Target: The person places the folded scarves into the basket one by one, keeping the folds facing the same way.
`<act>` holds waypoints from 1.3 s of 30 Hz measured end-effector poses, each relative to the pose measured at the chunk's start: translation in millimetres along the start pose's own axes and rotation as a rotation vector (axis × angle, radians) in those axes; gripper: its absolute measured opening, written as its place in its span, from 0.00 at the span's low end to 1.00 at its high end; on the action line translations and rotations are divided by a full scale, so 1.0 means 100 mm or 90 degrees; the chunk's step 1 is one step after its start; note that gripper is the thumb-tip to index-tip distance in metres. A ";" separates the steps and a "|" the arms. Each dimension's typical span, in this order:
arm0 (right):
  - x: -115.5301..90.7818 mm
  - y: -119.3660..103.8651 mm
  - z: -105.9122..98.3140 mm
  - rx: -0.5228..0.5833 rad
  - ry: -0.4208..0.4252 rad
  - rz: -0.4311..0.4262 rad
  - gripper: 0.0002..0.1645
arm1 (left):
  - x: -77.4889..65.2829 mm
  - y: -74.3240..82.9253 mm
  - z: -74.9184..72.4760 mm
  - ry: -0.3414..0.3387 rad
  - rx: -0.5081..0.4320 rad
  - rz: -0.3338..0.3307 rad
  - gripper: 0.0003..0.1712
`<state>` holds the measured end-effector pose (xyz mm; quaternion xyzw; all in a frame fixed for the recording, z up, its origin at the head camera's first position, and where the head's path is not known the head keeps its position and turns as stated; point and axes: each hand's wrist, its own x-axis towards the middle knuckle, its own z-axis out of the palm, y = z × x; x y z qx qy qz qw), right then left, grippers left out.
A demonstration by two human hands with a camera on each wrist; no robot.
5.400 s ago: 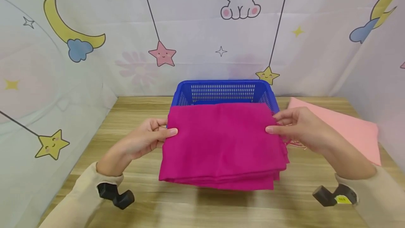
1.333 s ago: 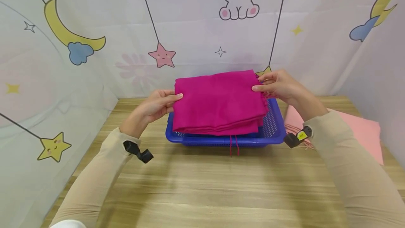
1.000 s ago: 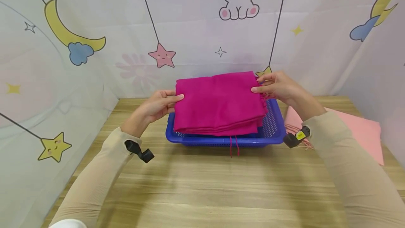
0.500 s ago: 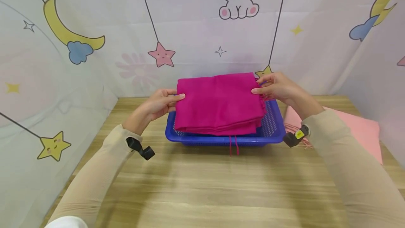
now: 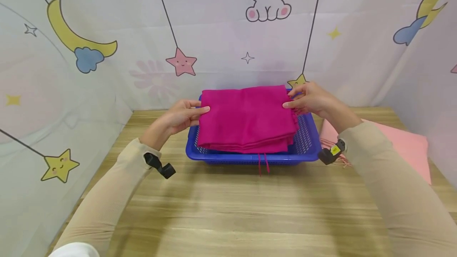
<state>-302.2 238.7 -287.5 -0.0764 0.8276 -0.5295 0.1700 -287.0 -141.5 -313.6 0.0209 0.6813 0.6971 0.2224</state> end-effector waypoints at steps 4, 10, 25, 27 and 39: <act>0.03 0.02 0.01 0.000 -0.007 0.005 0.11 | 0.02 -0.01 -0.01 -0.002 0.004 -0.008 0.35; 0.07 0.06 0.02 0.000 -0.006 0.014 0.11 | 0.05 -0.03 0.00 0.007 0.016 -0.016 0.38; 0.12 0.11 0.04 -0.044 -0.033 0.038 0.23 | 0.08 -0.05 0.02 -0.009 0.044 -0.025 0.38; 0.11 0.10 0.04 -0.052 -0.038 0.037 0.24 | 0.08 -0.05 0.03 -0.012 0.049 -0.023 0.39; 0.13 0.14 0.07 -0.045 -0.050 0.053 0.22 | 0.12 -0.06 0.07 -0.004 0.077 -0.030 0.39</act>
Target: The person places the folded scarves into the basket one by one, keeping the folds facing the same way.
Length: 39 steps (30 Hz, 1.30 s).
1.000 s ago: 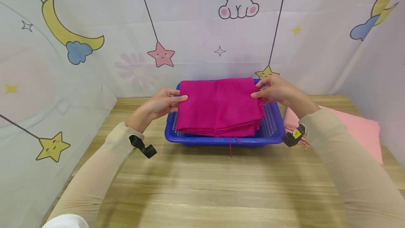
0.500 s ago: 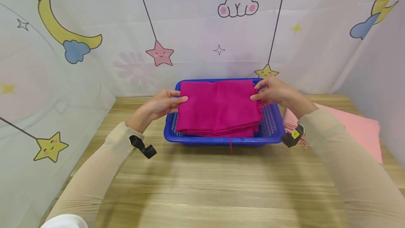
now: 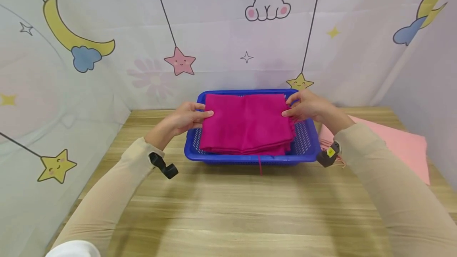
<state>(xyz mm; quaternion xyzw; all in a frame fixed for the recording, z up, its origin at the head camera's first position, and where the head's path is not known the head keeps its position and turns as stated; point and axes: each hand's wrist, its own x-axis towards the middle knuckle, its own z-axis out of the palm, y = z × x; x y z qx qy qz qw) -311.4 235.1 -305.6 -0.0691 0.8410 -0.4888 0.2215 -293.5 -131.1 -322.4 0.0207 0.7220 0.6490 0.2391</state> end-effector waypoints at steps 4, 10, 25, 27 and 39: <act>0.02 0.02 0.01 -0.001 -0.010 -0.006 0.24 | 0.01 0.00 0.03 0.005 0.011 -0.006 0.39; 0.04 0.03 0.04 -0.004 -0.012 0.001 0.25 | 0.04 0.00 0.06 0.020 0.028 -0.022 0.38; 0.09 0.04 0.06 -0.031 -0.015 0.009 0.29 | 0.12 0.00 0.09 0.040 0.031 -0.032 0.38; 0.10 0.04 0.06 -0.032 -0.018 0.010 0.28 | 0.12 0.01 0.09 0.037 0.034 -0.031 0.37; 0.13 0.03 0.05 -0.016 -0.021 0.016 0.25 | 0.15 0.02 0.10 0.041 0.036 -0.028 0.31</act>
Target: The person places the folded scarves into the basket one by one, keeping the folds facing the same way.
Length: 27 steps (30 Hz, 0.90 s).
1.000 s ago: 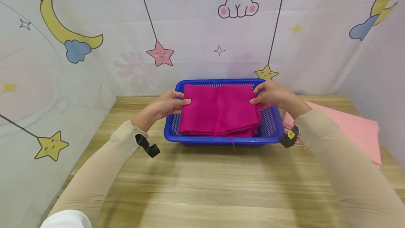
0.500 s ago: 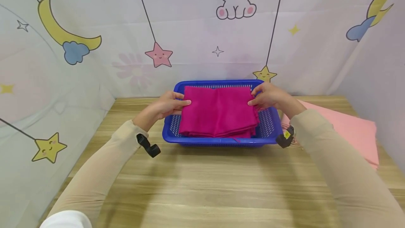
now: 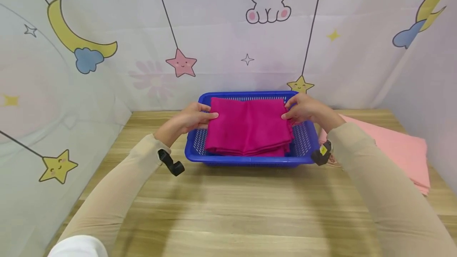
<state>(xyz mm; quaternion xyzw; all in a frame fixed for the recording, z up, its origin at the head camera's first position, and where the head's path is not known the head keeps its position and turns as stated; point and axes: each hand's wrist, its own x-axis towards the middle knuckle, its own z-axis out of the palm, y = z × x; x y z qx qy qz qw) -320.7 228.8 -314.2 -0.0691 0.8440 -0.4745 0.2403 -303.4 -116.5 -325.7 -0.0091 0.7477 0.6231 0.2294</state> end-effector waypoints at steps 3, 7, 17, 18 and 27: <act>0.02 0.00 -0.01 -0.004 -0.001 0.002 0.25 | 0.01 0.00 0.00 0.000 0.005 0.004 0.26; 0.03 0.01 -0.02 -0.012 -0.012 0.005 0.28 | 0.01 0.00 0.01 0.001 0.019 0.004 0.26; 0.05 -0.01 0.02 -0.049 -0.015 0.000 0.32 | 0.03 -0.04 0.03 -0.002 0.040 0.006 0.32; 0.05 -0.01 0.02 -0.048 -0.014 0.003 0.31 | 0.03 -0.04 0.03 -0.002 0.043 0.005 0.32; 0.07 0.02 -0.01 -0.032 -0.011 0.010 0.26 | 0.09 -0.02 0.10 -0.006 0.041 0.008 0.30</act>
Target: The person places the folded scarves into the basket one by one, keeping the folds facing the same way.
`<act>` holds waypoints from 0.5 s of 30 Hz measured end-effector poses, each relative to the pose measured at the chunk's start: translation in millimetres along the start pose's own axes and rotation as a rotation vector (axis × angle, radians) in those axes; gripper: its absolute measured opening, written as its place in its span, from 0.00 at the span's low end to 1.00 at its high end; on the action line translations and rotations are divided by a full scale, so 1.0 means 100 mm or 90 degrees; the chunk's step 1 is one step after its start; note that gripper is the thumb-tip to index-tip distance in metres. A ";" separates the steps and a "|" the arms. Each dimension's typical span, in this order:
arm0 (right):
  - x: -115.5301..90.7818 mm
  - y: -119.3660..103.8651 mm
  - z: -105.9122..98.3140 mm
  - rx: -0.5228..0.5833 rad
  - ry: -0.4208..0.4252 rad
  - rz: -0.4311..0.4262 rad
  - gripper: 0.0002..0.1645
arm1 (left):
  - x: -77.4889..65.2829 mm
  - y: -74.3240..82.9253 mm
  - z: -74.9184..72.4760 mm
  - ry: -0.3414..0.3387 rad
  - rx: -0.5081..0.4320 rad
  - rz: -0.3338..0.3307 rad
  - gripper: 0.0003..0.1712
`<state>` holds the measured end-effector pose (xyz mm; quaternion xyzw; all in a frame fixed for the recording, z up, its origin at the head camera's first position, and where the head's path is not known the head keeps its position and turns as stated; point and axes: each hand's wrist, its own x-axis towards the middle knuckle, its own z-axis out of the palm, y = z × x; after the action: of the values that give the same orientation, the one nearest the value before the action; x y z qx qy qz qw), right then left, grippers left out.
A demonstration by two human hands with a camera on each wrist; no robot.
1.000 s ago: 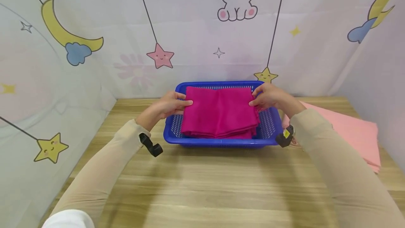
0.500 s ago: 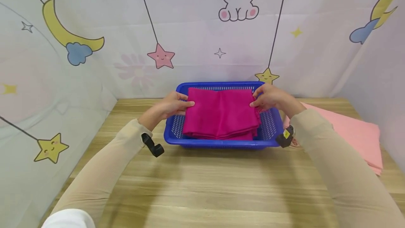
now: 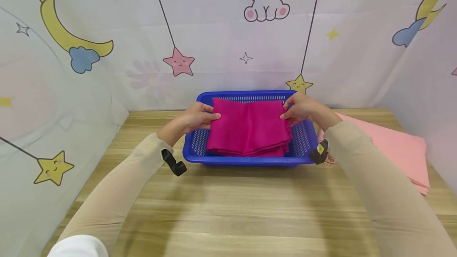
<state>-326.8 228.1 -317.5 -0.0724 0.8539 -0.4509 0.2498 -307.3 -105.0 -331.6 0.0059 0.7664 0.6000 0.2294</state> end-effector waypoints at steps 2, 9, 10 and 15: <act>0.01 0.00 0.00 -0.003 -0.005 0.000 0.27 | 0.00 0.01 0.00 0.004 0.007 -0.005 0.31; 0.01 -0.04 0.00 -0.024 -0.006 0.000 0.27 | 0.01 0.05 0.01 0.014 0.043 -0.006 0.36; 0.01 -0.04 0.00 -0.027 -0.006 -0.001 0.27 | 0.01 0.06 0.01 0.013 0.045 -0.007 0.36; 0.02 -0.05 0.02 -0.030 -0.016 -0.004 0.23 | 0.02 0.04 0.04 0.011 0.043 -0.022 0.36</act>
<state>-327.8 222.7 -315.2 -0.0865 0.8609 -0.4305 0.2570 -309.1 -99.3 -329.0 -0.0051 0.7882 0.5698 0.2327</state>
